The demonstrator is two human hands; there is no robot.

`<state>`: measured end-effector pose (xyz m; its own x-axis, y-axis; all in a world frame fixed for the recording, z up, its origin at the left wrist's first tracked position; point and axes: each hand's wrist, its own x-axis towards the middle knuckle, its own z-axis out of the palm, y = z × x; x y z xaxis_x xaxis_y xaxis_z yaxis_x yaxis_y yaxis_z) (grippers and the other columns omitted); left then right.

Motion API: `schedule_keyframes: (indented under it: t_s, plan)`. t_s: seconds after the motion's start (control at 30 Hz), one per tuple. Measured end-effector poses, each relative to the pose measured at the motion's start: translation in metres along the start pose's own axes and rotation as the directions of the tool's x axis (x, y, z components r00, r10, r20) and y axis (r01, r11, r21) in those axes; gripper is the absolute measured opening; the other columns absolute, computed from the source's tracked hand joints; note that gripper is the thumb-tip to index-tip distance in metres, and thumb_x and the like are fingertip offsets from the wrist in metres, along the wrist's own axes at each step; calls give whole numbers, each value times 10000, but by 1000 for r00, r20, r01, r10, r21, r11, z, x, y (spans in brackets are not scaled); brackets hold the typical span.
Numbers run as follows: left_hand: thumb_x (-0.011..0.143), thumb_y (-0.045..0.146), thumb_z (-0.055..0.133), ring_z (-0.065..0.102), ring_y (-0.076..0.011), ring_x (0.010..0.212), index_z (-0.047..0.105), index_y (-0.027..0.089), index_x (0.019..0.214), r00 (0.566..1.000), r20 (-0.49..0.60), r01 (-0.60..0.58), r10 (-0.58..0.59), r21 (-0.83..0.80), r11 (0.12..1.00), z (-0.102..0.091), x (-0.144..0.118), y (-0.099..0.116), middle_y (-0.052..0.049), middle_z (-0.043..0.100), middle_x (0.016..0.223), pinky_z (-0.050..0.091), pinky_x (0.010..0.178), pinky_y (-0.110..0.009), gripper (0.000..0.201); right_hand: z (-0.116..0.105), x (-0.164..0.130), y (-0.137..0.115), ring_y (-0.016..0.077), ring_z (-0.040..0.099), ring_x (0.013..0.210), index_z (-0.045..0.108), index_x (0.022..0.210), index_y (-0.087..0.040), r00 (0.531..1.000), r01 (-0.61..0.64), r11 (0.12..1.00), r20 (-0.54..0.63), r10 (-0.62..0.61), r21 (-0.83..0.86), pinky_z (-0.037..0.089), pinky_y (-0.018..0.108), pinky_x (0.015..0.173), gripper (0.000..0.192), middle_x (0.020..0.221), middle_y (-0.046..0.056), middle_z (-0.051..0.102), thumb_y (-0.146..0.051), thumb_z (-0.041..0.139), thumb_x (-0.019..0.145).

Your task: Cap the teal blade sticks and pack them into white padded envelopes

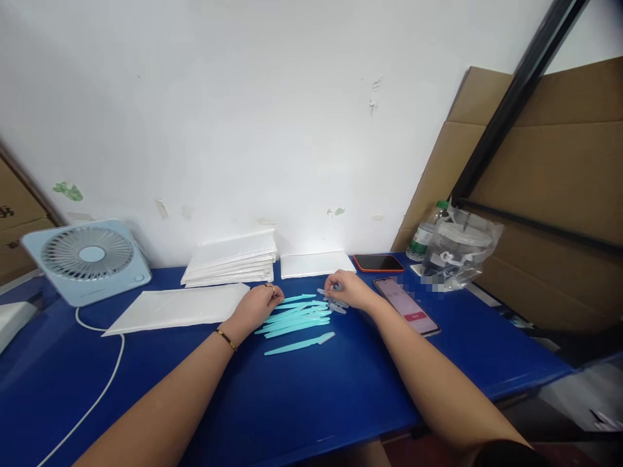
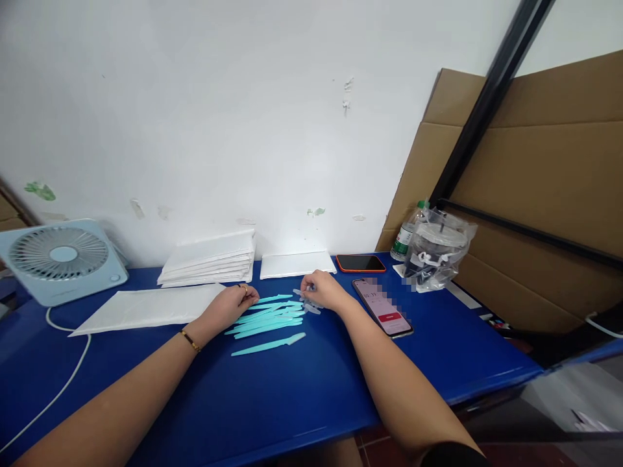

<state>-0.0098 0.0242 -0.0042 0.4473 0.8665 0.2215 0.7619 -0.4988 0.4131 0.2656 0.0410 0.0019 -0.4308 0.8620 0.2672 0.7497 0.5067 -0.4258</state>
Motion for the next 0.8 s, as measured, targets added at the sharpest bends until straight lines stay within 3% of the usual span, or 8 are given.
schedule_keyframes:
  t_s: [0.5, 0.8]
  plan:
    - [869, 310, 388, 568, -172, 793, 601, 204, 809, 999, -29, -14, 13, -15, 1000, 3, 3, 3, -23, 635, 831, 418, 711, -283, 246, 15, 9, -7, 133, 588, 741, 696, 781, -207, 998, 45, 988, 32, -50, 148, 404, 219, 668, 85, 795, 6, 660, -254, 641, 736]
    - [867, 308, 401, 573, -180, 796, 596, 204, 793, 998, -53, 19, -17, 29, 999, 2, 3, -8, -24, 638, 833, 416, 702, -282, 233, 0, 4, 5, 147, 559, 758, 698, 817, -219, 998, -57, 994, 7, 57, 89, 402, 239, 681, 122, 861, 27, 630, -284, 617, 754]
